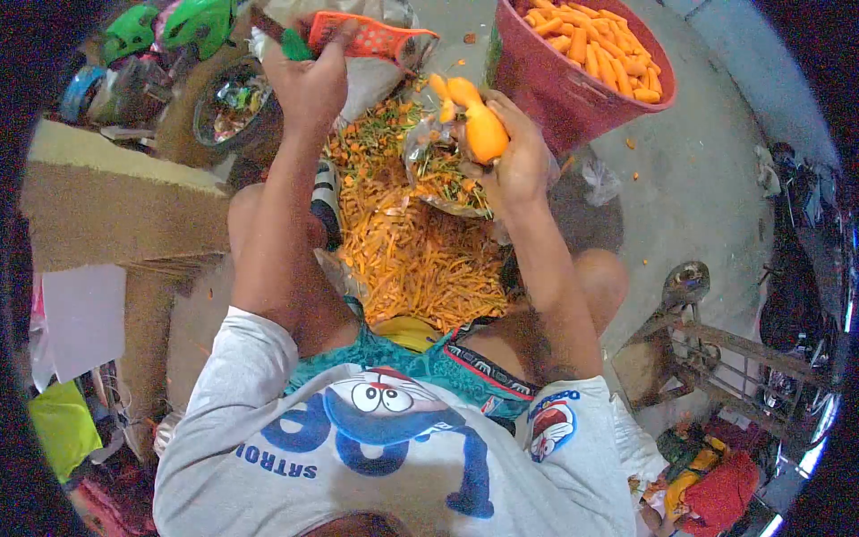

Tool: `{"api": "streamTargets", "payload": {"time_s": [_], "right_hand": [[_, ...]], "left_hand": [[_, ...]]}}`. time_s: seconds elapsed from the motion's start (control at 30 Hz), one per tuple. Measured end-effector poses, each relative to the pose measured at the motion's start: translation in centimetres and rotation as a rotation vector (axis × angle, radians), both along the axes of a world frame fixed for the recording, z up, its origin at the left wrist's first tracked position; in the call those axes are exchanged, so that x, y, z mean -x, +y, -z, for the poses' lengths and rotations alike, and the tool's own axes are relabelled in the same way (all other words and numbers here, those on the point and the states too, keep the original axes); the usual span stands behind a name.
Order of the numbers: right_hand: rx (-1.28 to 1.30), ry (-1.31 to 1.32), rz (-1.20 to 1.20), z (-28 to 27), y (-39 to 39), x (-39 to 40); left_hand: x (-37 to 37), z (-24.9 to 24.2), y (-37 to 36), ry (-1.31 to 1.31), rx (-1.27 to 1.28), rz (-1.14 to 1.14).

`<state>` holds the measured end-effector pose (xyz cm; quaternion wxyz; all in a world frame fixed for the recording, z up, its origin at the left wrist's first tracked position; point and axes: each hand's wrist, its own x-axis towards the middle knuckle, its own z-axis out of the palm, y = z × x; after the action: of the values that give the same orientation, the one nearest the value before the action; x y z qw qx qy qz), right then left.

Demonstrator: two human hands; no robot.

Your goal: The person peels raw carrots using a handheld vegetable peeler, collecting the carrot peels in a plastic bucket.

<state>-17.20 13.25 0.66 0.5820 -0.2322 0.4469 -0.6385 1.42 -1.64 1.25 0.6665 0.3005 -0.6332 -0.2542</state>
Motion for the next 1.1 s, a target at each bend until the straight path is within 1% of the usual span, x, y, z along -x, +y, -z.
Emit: {"api": "streamTargets", "payload": {"time_s": [0.03,0.07,0.1,0.13,0.17,0.2,0.23,0.27,0.33,0.37,0.4,0.43,0.47,0.53,0.57,0.6,0.67,0.7,0.73,0.8,0.83,0.87,0.9,0.93,0.97,1.0,1.03,1.07,1.1], "right_hand": [[-0.035,0.001,-0.005,0.0,-0.3,0.5],[-0.025,0.006,-0.002,0.0,-0.6,0.5],[0.044,0.033,0.012,-0.1,-0.7,0.3],[0.109,0.059,0.023,-0.1,-0.7,0.1],[0.108,0.061,0.019,-0.1,-0.7,0.4],[0.161,0.040,-0.075,-0.1,-0.4,0.8],[0.207,0.013,-0.170,0.1,0.1,0.9],[0.198,0.007,-0.174,0.1,0.4,0.7],[0.154,0.004,-0.082,-0.6,0.2,0.2],[0.101,0.007,-0.050,-0.4,0.0,0.5],[0.108,0.010,-0.046,-0.4,-0.4,0.3],[0.126,0.043,0.013,-0.3,-0.7,-0.1],[0.142,0.076,0.068,0.0,-1.0,-0.3],[0.120,0.092,0.072,0.9,-0.7,0.4],[0.099,0.103,0.079,1.4,-0.2,0.5],[0.095,0.099,0.077,0.9,0.0,0.2],[0.080,0.067,-0.007,-1.1,0.0,-0.4],[0.021,0.022,0.015,-1.8,0.0,-0.6],[0.028,0.025,0.018,-2.3,-0.2,-1.2],[0.050,-0.061,0.234,-2.6,-0.6,-2.4],[0.042,-0.059,0.231,-1.8,-0.4,-1.4],[0.121,-0.043,0.034,-0.3,0.1,0.3],[0.200,-0.032,-0.162,0.9,0.6,1.5],[0.201,-0.035,-0.164,1.3,0.5,1.9],[0.235,-0.085,-0.218,1.4,0.2,2.2],[0.272,-0.134,-0.270,1.3,0.0,2.3],[0.282,-0.130,-0.264,0.1,-0.1,1.2],[0.139,-0.056,-0.021,-1.0,-0.3,-0.3],[-0.011,0.018,0.218,-1.7,-0.4,-1.2]], "left_hand": [[0.4,-0.1,0.7,0.004,0.010,0.003],[1.1,0.3,2.1,0.062,-0.078,0.116],[1.6,0.5,3.4,0.116,-0.173,0.229],[1.9,0.4,4.1,0.117,-0.172,0.229],[2.2,0.2,4.6,0.052,-0.041,0.278],[2.3,0.2,5.0,-0.016,0.081,0.325],[1.5,-0.1,3.8,-0.021,-0.094,0.286],[1.0,0.2,1.6,0.040,-0.041,0.142],[-0.4,-0.1,0.5,0.077,-0.270,0.116],[0.0,0.4,1.0,0.077,-0.261,0.120],[0.9,0.6,2.8,0.103,-0.214,0.196],[1.7,0.7,4.1,0.128,-0.173,0.271],[2.2,0.5,4.5,0.129,-0.173,0.272],[2.8,0.3,5.3,0.113,-0.074,0.397],[1.5,0.2,3.2,-0.021,0.027,0.218],[1.0,0.3,2.4,-0.024,0.022,0.216],[0.5,0.1,1.0,0.093,-0.163,0.102],[0.8,0.5,1.6,0.102,-0.123,0.140],[1.3,-0.1,3.1,0.105,-0.115,0.144],[2.6,-0.4,6.1,-0.047,0.240,0.279],[3.2,0.2,6.4,0.058,0.051,0.363],[2.4,0.5,5.5,0.058,0.038,0.359],[0.9,-0.4,4.1,0.022,-0.096,0.299],[0.2,-1.0,2.8,-0.015,-0.217,0.240],[0.6,-1.0,2.1,0.126,-0.099,0.214],[1.0,-0.4,2.4,0.123,-0.089,0.220],[1.5,0.2,3.2,0.193,-0.119,0.271],[2.0,0.8,4.0,0.265,-0.151,0.321],[2.4,-0.3,6.1,0.076,-0.069,0.296]]}}
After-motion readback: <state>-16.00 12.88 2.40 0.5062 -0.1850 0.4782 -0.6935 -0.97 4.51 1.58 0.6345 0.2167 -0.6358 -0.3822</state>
